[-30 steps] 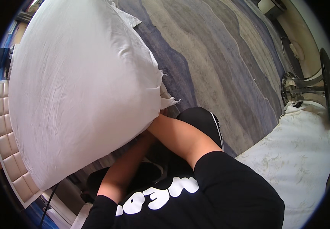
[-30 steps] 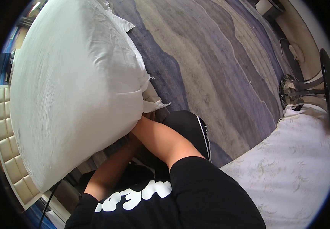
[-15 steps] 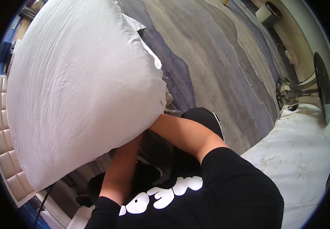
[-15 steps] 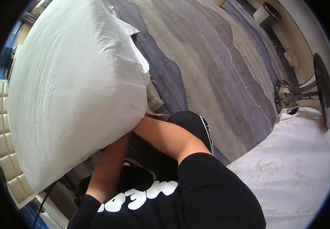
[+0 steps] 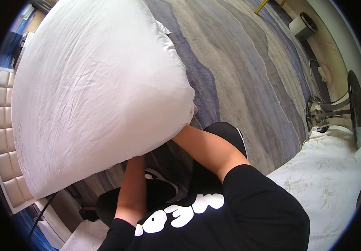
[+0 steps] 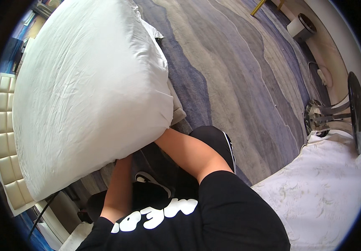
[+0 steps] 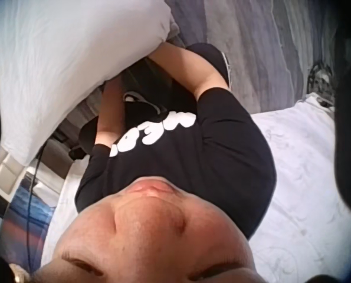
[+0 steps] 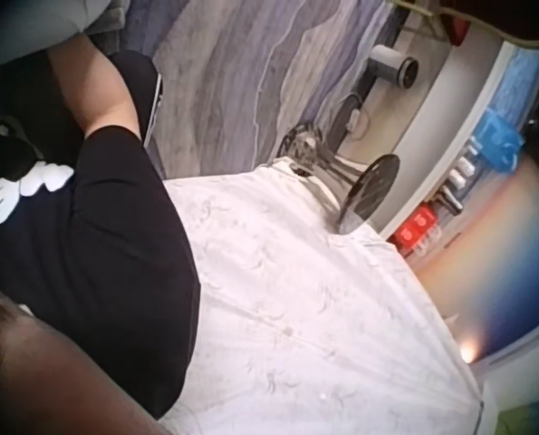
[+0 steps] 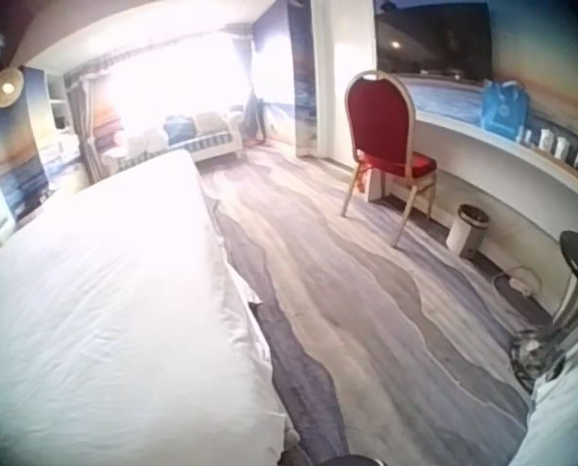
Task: The person kneels on the floor and tucks a white fitted sheet under the edges of a mattress. They work around the perimeter, pulling and smoothing the fabric to secure it.
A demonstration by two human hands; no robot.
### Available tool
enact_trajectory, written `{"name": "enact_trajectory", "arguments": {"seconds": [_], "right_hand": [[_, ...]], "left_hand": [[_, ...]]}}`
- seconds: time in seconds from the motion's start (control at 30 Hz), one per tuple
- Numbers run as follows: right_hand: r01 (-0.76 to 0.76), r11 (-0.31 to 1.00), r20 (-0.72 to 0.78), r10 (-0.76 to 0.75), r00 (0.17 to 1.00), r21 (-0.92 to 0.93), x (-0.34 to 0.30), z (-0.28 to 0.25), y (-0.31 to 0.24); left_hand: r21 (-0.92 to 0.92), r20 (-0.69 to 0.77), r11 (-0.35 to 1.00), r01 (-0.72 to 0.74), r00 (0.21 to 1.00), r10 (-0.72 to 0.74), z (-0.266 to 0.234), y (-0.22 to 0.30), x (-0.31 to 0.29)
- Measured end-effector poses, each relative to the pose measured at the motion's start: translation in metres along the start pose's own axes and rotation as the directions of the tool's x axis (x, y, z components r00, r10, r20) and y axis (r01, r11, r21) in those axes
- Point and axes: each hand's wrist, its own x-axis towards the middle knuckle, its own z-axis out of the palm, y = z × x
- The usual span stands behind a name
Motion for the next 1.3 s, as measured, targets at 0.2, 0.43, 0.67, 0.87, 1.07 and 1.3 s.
{"name": "enact_trajectory", "arguments": {"seconds": [0.2, 0.43, 0.67, 0.87, 1.07, 1.3], "right_hand": [[-0.009, 1.0, 0.006, 0.009, 1.0, -0.01, 0.0, 0.003, -0.001], [-0.021, 1.0, 0.016, 0.021, 1.0, -0.018, -0.005, 0.009, -0.002], [-0.011, 0.998, 0.014, 0.012, 1.0, -0.056, -0.013, 0.001, -0.011], [-0.021, 0.996, 0.035, 0.025, 0.999, -0.089, -0.021, 0.004, -0.012], [-0.032, 0.992, 0.067, 0.04, 0.997, -0.119, -0.024, 0.004, -0.019], [-0.065, 0.993, 0.146, 0.079, 0.986, -0.099, -0.039, -0.001, -0.021]], "left_hand": [[0.147, -0.038, 0.961, -0.236, 0.969, 0.244, 0.0, 0.008, -0.031], [-0.409, -0.167, 0.896, -0.173, 0.98, 0.113, 0.013, 0.068, -0.104], [-0.529, 0.565, -0.839, 0.125, 0.79, -0.238, -0.05, 0.101, -0.093], [-0.269, 0.304, -0.933, 0.239, 0.94, 0.154, -0.031, 0.051, -0.06], [-0.306, 0.312, -0.943, 0.134, 0.949, 0.033, -0.019, 0.05, -0.044], [-0.258, 0.194, -0.957, 0.132, 0.978, 0.082, -0.017, 0.05, -0.039]]}}
